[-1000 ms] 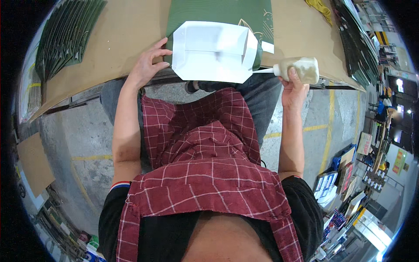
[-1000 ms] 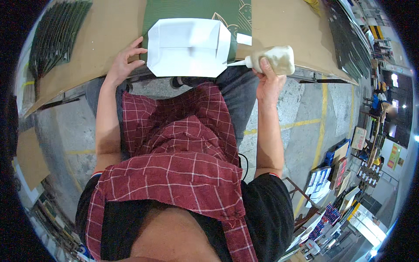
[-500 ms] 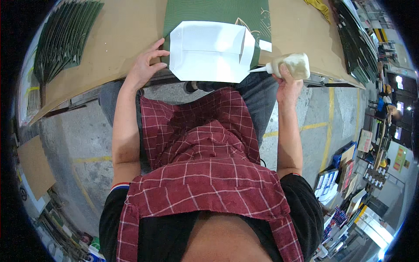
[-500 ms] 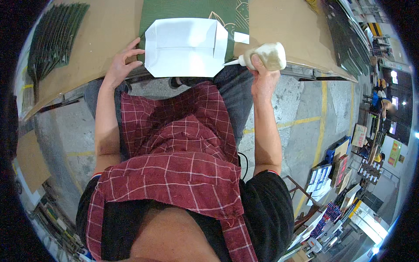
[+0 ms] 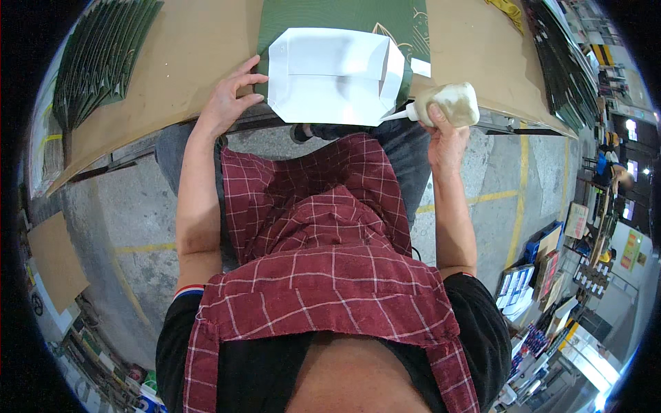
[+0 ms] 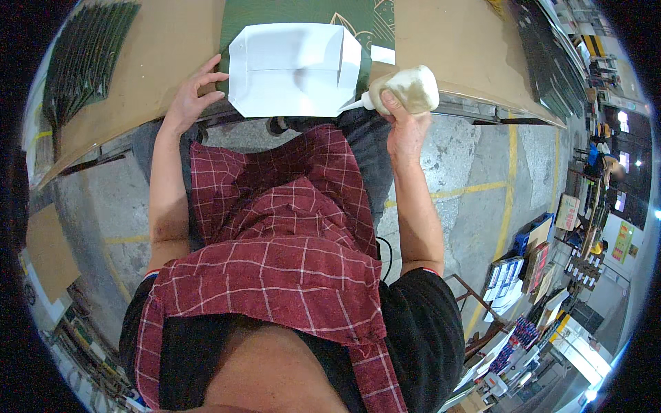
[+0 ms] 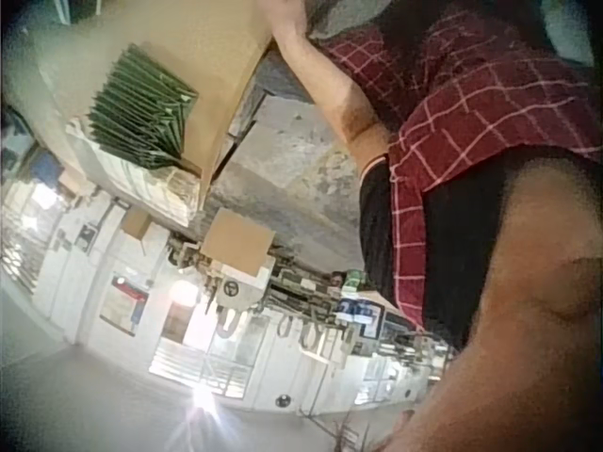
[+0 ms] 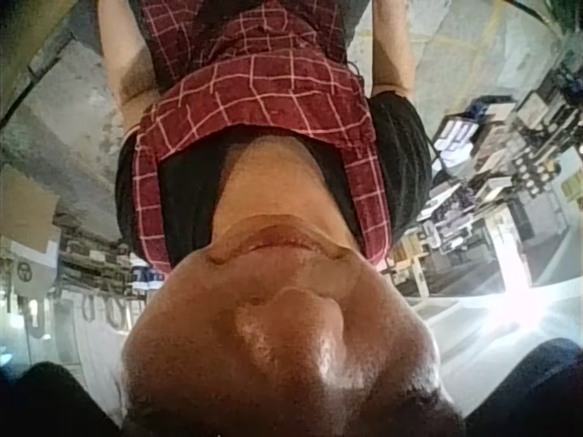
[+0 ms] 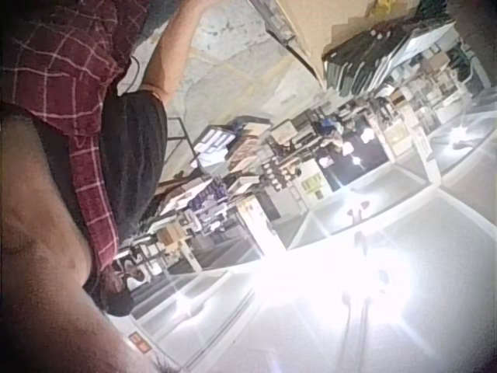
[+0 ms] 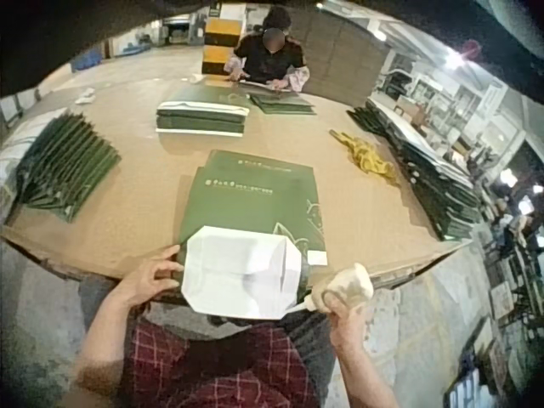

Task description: The recorder is folding and applying glue to green paper gift bags at a factory table.

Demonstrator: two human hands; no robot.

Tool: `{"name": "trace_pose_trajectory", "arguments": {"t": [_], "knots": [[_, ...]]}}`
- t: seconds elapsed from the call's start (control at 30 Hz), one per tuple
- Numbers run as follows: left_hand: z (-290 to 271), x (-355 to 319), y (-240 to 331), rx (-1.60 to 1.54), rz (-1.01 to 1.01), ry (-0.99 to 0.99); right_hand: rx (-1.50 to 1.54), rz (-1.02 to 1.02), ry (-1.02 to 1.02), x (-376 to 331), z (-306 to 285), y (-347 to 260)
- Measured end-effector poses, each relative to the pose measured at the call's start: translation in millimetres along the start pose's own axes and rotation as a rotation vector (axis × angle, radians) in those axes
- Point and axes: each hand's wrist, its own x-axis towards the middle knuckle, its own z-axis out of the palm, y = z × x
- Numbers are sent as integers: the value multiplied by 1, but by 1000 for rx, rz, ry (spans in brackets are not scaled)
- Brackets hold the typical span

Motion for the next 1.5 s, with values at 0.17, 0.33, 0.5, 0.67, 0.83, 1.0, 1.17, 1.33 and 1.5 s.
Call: {"name": "trace_pose_trajectory", "arguments": {"t": [0.17, 0.33, 0.5, 0.67, 0.83, 1.0, 1.17, 1.33, 1.5], "knots": [[2, -1, -4, -109, -39, -12, 57, 8, 41, 0, 0, -5], [0, 0, -7, -73, 3, -11, 151, -56, 86, 26, -20, -15], [1, 1, -11, -72, 14, -8, 14, -19, 109, 24, -15, -11], [1, 1, -11, -12, 45, 6, 21, 2, 78, 17, -11, -4], [1, 0, -5, 12, 29, -12, 230, -33, 56, 44, -49, -23], [-4, -4, -2, 36, 11, -74, -498, -34, 148, 137, -116, -55], [7, 1, 8, 158, 22, -73, -1594, -70, 186, 197, -153, -36], [11, -3, 5, 105, 1, -20, -1478, -1019, -36, 144, -54, -30], [7, -8, 5, 162, -15, -22, -795, -162, -627, 91, 17, -4]]}}
